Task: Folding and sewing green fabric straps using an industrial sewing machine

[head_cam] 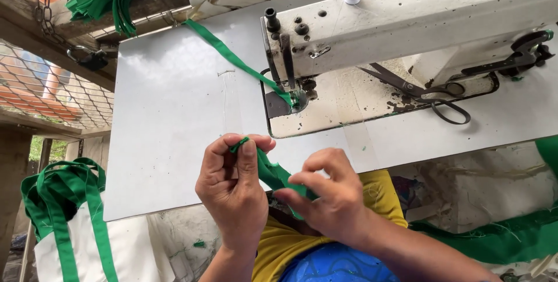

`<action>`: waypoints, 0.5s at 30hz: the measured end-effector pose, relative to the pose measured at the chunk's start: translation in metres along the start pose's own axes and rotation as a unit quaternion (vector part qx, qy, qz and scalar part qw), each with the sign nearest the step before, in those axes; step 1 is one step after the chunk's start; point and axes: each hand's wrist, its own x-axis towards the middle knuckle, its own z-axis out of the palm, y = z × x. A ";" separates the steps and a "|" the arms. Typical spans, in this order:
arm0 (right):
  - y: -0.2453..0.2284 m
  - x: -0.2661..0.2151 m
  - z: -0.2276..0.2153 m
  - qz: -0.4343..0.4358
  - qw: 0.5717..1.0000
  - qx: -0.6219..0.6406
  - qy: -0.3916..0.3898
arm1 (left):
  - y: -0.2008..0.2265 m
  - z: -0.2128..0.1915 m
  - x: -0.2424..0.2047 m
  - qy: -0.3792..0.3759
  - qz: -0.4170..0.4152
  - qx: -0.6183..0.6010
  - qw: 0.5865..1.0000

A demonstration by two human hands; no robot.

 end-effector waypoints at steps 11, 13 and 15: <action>0.004 -0.005 0.012 0.065 0.975 0.126 -0.169 | -0.003 -0.009 -0.002 -0.017 -0.046 -0.067 0.997; 0.010 0.001 0.001 0.076 0.948 0.202 -0.233 | 0.000 -0.013 0.000 -0.022 -0.088 -0.106 0.990; 0.019 0.009 -0.011 0.213 0.900 0.334 -0.181 | 0.007 -0.021 0.000 -0.111 -0.092 -0.248 0.958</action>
